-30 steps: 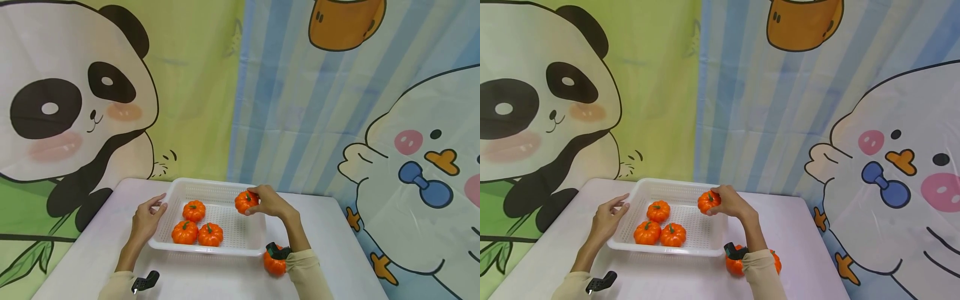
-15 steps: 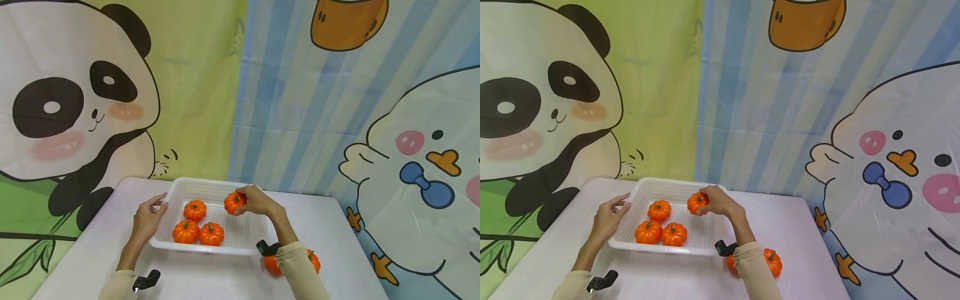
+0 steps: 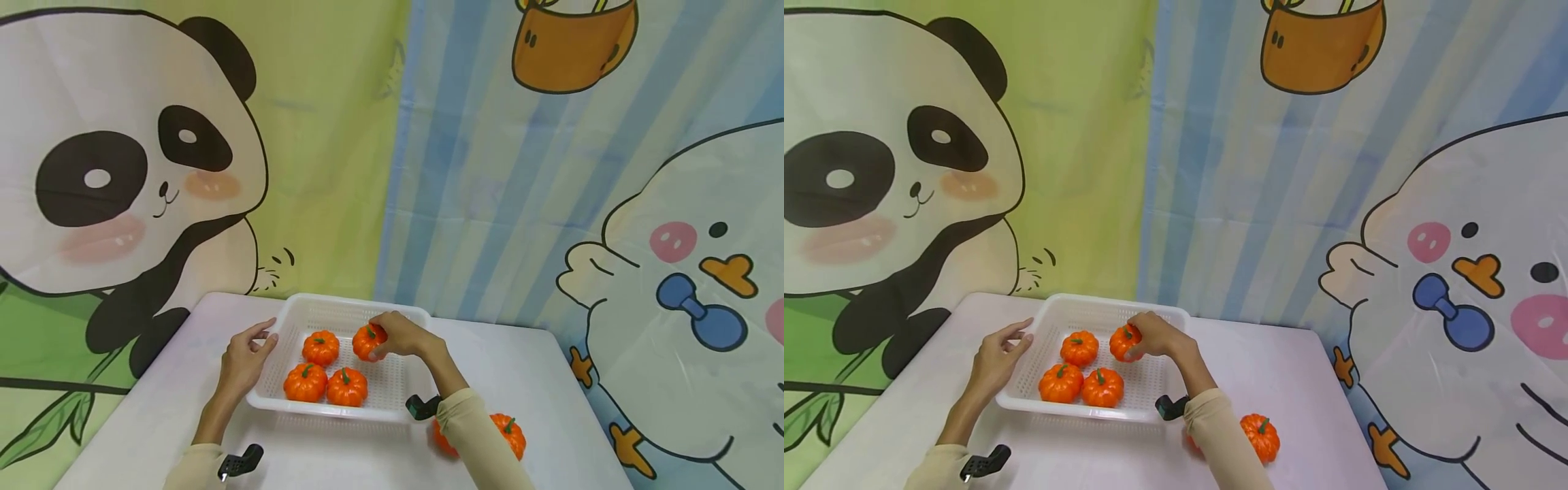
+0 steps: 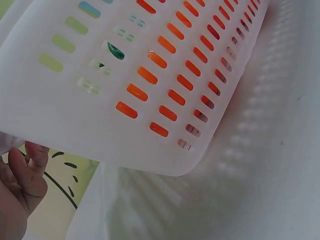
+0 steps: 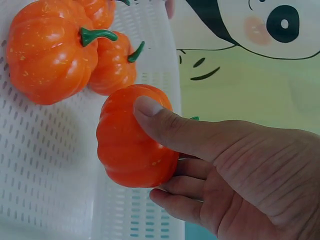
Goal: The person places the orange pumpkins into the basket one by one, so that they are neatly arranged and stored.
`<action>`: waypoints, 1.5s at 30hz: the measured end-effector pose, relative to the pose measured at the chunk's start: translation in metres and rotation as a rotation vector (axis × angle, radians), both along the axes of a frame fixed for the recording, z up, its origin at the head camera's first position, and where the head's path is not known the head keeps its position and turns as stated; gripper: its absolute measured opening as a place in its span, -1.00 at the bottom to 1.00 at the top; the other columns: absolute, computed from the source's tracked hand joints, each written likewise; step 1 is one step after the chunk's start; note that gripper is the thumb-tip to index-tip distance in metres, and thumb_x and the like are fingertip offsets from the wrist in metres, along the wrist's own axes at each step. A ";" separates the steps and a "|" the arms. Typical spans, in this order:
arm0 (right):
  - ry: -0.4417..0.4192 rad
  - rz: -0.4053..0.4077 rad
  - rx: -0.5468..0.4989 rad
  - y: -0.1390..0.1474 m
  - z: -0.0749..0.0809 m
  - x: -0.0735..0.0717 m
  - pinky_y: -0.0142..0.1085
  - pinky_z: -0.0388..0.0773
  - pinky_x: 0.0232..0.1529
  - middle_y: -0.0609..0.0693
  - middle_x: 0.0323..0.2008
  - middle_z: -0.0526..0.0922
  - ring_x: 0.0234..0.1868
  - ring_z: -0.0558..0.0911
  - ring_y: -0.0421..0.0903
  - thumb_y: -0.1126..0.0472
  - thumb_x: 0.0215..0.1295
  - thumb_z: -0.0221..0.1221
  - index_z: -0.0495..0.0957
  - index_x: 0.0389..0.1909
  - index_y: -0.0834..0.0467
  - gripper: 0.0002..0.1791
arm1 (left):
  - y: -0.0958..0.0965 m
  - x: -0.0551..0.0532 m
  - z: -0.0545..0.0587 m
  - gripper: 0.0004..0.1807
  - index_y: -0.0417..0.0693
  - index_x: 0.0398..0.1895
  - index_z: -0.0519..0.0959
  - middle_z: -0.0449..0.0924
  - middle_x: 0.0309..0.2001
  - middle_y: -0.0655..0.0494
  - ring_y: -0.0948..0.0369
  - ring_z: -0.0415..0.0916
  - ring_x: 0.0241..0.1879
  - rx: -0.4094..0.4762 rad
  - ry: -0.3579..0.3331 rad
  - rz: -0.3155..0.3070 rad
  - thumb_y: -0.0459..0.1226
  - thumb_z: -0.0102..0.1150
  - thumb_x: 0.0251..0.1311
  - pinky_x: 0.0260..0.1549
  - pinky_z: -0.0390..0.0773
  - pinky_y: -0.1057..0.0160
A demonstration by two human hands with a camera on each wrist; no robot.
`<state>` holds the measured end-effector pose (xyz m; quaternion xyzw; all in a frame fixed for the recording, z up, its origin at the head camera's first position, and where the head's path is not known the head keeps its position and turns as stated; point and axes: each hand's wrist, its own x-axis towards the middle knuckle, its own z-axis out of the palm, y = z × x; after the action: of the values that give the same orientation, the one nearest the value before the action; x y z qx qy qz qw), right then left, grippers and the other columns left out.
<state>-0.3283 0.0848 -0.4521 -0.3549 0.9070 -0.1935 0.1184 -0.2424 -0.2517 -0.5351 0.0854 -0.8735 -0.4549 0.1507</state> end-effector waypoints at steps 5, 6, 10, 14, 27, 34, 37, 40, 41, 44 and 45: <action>-0.015 0.003 0.020 -0.008 -0.006 0.000 -0.04 0.54 0.44 0.12 0.26 0.71 0.27 0.61 0.07 0.15 0.28 0.56 0.58 0.40 0.28 -0.29 | 0.000 0.000 -0.002 -0.47 -0.04 0.52 0.56 0.70 0.17 -0.26 0.16 0.55 -0.28 -0.005 0.002 0.002 -0.13 0.26 0.57 -0.39 0.50 0.32; -0.018 0.003 0.025 -0.010 -0.007 -0.001 -0.03 0.53 0.45 0.12 0.27 0.70 0.28 0.60 0.08 0.14 0.28 0.56 0.58 0.40 0.28 -0.29 | 0.000 0.001 -0.002 -0.47 -0.04 0.52 0.56 0.70 0.18 -0.27 0.17 0.54 -0.28 -0.007 -0.001 0.004 -0.13 0.26 0.57 -0.39 0.48 0.31; -0.026 0.003 0.043 -0.016 -0.008 -0.002 -0.02 0.52 0.47 0.13 0.28 0.69 0.30 0.59 0.09 0.14 0.30 0.54 0.57 0.40 0.27 -0.30 | 0.000 0.002 -0.001 -0.46 -0.02 0.53 0.55 0.69 0.19 -0.27 0.15 0.54 -0.28 0.002 -0.016 0.004 -0.12 0.26 0.58 -0.41 0.50 0.33; -0.008 0.006 0.085 -0.020 -0.009 -0.004 -0.06 0.52 0.45 0.12 0.26 0.69 0.28 0.60 0.08 0.13 0.29 0.55 0.58 0.38 0.26 -0.31 | 0.000 0.003 0.001 -0.46 -0.02 0.54 0.54 0.68 0.20 -0.27 0.13 0.53 -0.26 0.015 -0.023 -0.003 -0.11 0.25 0.58 -0.40 0.50 0.33; -0.015 0.020 0.144 -0.028 -0.021 -0.012 -0.13 0.58 0.33 0.07 0.13 0.75 0.16 0.63 0.02 0.14 0.24 0.58 0.65 0.27 0.23 -0.38 | 0.003 0.000 0.001 -0.47 -0.01 0.52 0.57 0.70 0.17 -0.23 0.16 0.53 -0.27 0.019 -0.004 0.011 -0.12 0.27 0.57 -0.39 0.50 0.34; -0.011 0.031 0.151 -0.033 -0.024 -0.016 -0.16 0.61 0.32 0.09 0.12 0.76 0.15 0.66 0.02 0.17 0.22 0.58 0.65 0.25 0.25 -0.39 | 0.001 0.000 0.001 -0.48 -0.02 0.51 0.57 0.71 0.15 -0.22 0.14 0.54 -0.26 0.013 0.004 0.006 -0.13 0.27 0.57 -0.37 0.48 0.32; -0.013 0.035 0.148 -0.035 -0.025 -0.017 -0.17 0.62 0.30 0.10 0.10 0.76 0.13 0.66 0.01 0.17 0.20 0.59 0.64 0.25 0.26 -0.38 | 0.001 -0.001 0.001 -0.48 -0.01 0.51 0.58 0.72 0.14 -0.21 0.16 0.54 -0.27 0.010 0.011 0.013 -0.13 0.27 0.57 -0.36 0.48 0.31; -0.023 0.026 0.149 -0.036 -0.027 -0.016 -0.18 0.63 0.27 0.09 0.07 0.75 0.09 0.65 -0.01 0.16 0.19 0.60 0.63 0.24 0.26 -0.37 | 0.001 -0.001 0.000 -0.49 -0.01 0.50 0.59 0.73 0.14 -0.20 0.19 0.54 -0.28 0.010 0.011 0.013 -0.13 0.28 0.56 -0.36 0.48 0.31; -0.025 0.021 0.150 -0.036 -0.027 -0.016 -0.18 0.63 0.26 0.08 0.06 0.75 0.08 0.64 -0.02 0.16 0.18 0.61 0.63 0.23 0.26 -0.37 | 0.001 -0.001 0.000 -0.48 -0.01 0.50 0.59 0.73 0.14 -0.21 0.20 0.54 -0.28 0.009 0.011 0.010 -0.13 0.28 0.56 -0.37 0.48 0.31; -0.021 0.021 0.143 -0.037 -0.029 -0.016 -0.17 0.64 0.25 0.08 0.04 0.75 0.04 0.64 -0.02 0.17 0.16 0.62 0.62 0.22 0.27 -0.36 | 0.002 -0.001 0.000 -0.49 -0.01 0.49 0.60 0.74 0.14 -0.21 0.20 0.55 -0.30 0.004 0.014 0.011 -0.14 0.29 0.55 -0.36 0.47 0.29; -0.020 0.023 0.141 -0.037 -0.029 -0.017 -0.17 0.64 0.24 0.09 0.04 0.75 0.04 0.64 -0.02 0.17 0.15 0.62 0.62 0.22 0.27 -0.35 | 0.001 -0.001 0.000 -0.49 -0.02 0.49 0.59 0.74 0.14 -0.21 0.19 0.55 -0.30 0.002 0.016 0.010 -0.14 0.29 0.55 -0.35 0.46 0.28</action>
<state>-0.3451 0.0476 -0.4810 -0.3541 0.9130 -0.1312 0.1545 -0.2431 -0.2504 -0.5349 0.0862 -0.8714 -0.4558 0.1597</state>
